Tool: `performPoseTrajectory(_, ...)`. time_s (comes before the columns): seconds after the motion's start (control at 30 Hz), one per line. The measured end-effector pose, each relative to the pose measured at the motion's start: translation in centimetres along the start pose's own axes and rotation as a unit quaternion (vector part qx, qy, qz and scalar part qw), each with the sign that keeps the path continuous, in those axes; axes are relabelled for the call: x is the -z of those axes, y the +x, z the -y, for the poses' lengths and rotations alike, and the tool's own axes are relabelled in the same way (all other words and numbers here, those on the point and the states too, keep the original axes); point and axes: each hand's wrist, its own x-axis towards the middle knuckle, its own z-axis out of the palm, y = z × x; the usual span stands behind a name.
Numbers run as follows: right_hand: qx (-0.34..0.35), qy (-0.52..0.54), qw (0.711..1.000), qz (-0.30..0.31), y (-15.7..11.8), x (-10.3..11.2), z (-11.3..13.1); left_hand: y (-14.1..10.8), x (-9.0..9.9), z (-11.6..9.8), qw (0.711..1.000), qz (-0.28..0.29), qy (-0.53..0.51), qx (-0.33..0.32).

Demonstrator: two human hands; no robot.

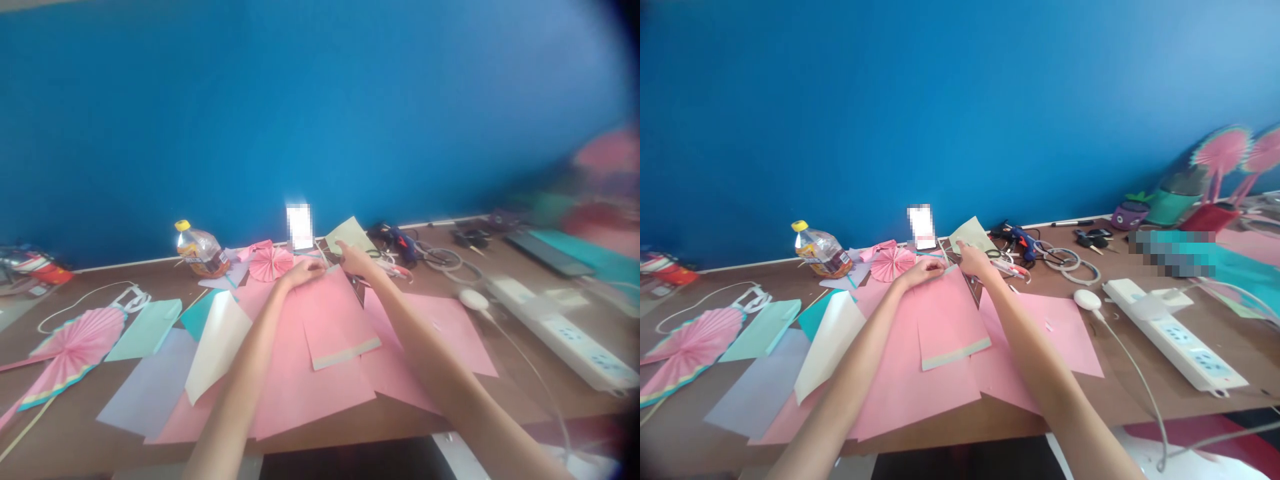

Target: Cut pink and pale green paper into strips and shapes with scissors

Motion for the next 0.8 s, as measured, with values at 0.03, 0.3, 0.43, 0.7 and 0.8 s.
performPoseTrajectory(0.03, -0.001, 0.004, 1.000, -0.003, 0.0, 0.1, 0.0, 0.0, -0.1, 0.0, 1.000, -0.004, 0.003, 0.001)
performPoseTrajectory(0.3, -0.003, 0.051, 0.997, -0.054, 0.4, 0.5, -0.7, 0.4, -0.3, 0.4, 1.000, 0.001, 0.028, 0.001)
performPoseTrajectory(0.43, -0.027, 0.061, 0.994, -0.089, 0.7, 0.7, -1.2, 0.6, -0.2, 0.6, 0.999, -0.008, 0.031, -0.001)
performPoseTrajectory(0.7, -0.030, 0.063, 0.992, -0.108, 0.7, 0.8, -1.8, 0.7, 0.4, -0.2, 0.998, 0.005, 0.059, -0.015)
performPoseTrajectory(0.8, -0.027, 0.067, 0.992, -0.107, 0.8, 0.8, -1.9, 0.3, 1.5, -1.0, 0.996, -0.018, 0.084, 0.012)
